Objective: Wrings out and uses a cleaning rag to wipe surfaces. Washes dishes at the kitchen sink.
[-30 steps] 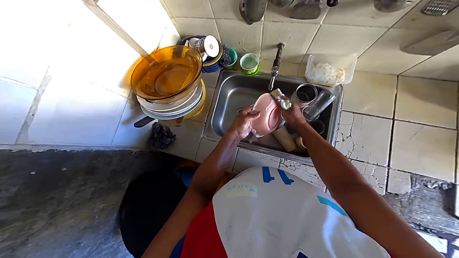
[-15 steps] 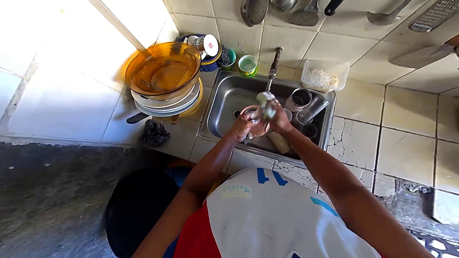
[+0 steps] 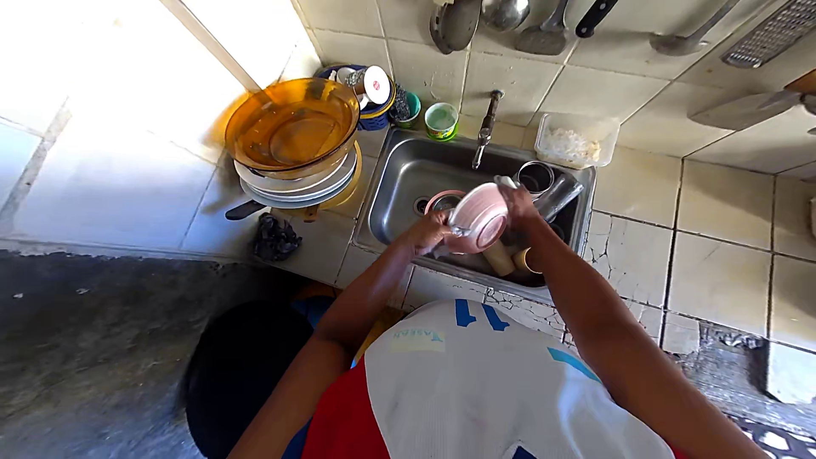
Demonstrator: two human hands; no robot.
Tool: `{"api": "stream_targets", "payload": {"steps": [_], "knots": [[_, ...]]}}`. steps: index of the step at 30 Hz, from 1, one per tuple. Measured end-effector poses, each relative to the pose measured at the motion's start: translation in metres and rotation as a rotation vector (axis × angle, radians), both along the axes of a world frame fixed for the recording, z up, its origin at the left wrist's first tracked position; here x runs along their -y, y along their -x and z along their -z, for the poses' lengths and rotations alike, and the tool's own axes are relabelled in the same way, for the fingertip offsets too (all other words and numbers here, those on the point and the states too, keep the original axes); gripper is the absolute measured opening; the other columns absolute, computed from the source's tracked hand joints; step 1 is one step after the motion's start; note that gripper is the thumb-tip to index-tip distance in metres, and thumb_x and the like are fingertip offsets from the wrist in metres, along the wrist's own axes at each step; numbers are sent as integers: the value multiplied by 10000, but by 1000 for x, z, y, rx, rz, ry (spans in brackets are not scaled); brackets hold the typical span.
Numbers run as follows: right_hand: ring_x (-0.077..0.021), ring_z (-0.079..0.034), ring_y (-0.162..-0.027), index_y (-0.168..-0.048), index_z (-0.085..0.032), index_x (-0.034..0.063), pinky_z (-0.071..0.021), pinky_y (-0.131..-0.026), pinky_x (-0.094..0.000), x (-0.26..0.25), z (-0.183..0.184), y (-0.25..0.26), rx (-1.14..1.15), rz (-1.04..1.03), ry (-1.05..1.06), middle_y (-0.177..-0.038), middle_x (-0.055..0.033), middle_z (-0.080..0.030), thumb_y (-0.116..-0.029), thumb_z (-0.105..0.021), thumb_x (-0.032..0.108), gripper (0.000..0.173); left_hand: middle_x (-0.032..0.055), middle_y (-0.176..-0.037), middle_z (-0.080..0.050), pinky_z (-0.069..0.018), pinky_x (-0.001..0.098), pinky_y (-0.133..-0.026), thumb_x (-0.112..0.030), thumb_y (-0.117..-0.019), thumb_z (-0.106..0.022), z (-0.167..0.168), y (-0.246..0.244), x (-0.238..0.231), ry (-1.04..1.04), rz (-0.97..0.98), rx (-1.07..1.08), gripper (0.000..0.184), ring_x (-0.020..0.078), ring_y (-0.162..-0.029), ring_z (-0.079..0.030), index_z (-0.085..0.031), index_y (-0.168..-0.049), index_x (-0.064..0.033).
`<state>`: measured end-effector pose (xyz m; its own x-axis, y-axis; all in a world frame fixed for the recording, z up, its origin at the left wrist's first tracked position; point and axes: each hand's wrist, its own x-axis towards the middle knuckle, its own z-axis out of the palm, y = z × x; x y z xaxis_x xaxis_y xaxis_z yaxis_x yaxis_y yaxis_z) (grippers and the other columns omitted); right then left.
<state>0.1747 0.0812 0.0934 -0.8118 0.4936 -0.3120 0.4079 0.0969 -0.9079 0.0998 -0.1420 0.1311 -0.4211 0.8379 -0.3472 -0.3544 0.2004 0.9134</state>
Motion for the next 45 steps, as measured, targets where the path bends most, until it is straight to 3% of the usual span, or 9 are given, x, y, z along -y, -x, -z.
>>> {"api": "stream_targets", "payload": {"steps": [4,7,11,17,21,24,33,38,45], "knots": [[-475,-613,-1218,-1274,-681,20,-452,-1015,-692,39,-53,30,160,-480,-630,-1248,-282,-670,-908,-725,291,458,183,-1126,-697,-550,450,-946,-10,-899,-704,-5,5,-36,261,-84,-193,297,235,-1044,-675,-652,-1186,47],[-369,-625,-1217,-1316,-605,-78,-466,-1078,-542,16,-38,34,-65,-207,-295,-1279,-283,-647,-1011,-567,92,351,136,-1032,-696,-554,402,-898,-37,-934,-681,-8,4,-36,94,-237,-184,183,177,-954,-659,-682,-1099,42],[-141,-637,-1056,-1307,-598,38,-543,-927,-367,-13,11,19,-103,106,237,-1183,-95,-663,-1094,-398,303,395,64,-1041,-695,-569,359,-909,67,-910,-636,9,8,-10,-183,-282,29,245,134,-955,-663,-643,-1150,16],[-455,-646,-1153,-1198,-703,29,-472,-953,-708,30,-47,49,233,-553,-538,-1178,-264,-693,-931,-694,267,358,171,-1090,-701,-554,440,-924,-59,-877,-756,4,16,-34,257,-46,-244,318,218,-1007,-673,-656,-1159,50],[-78,-642,-1011,-1318,-616,19,-550,-908,-277,14,-28,53,-189,-317,106,-1181,-65,-680,-1004,-523,35,327,139,-1034,-734,-570,434,-919,-183,-903,-780,6,17,-46,124,-374,-198,294,206,-974,-698,-718,-1113,13],[-38,-638,-986,-1284,-622,35,-553,-884,-247,16,-11,25,-198,-85,294,-1128,-30,-680,-1046,-441,114,309,162,-993,-711,-579,447,-879,-321,-929,-764,11,10,-47,153,-644,-14,393,237,-939,-692,-681,-1089,28],[-373,-497,-1397,-1472,-432,-101,-400,-1173,-499,86,22,-34,-193,86,-385,-1497,-299,-485,-975,-582,79,549,133,-1333,-616,-514,516,-1021,-424,-1087,-442,24,4,-49,-163,-1040,668,463,266,-1222,-605,-507,-1412,-100],[-543,-632,-1173,-1221,-659,-137,-514,-1002,-624,111,16,-34,-277,-196,-859,-1262,-370,-635,-889,-657,13,365,202,-1225,-636,-537,500,-950,-430,-1095,-433,8,3,-55,109,-929,408,508,290,-1101,-636,-566,-1314,9],[-512,-609,-1217,-1302,-612,-111,-471,-1047,-637,56,-15,-11,-33,-259,-627,-1288,-362,-618,-860,-691,13,466,207,-1200,-660,-538,486,-974,-494,-1050,-525,24,11,-47,154,-902,212,561,277,-1120,-646,-618,-1242,25]]}}
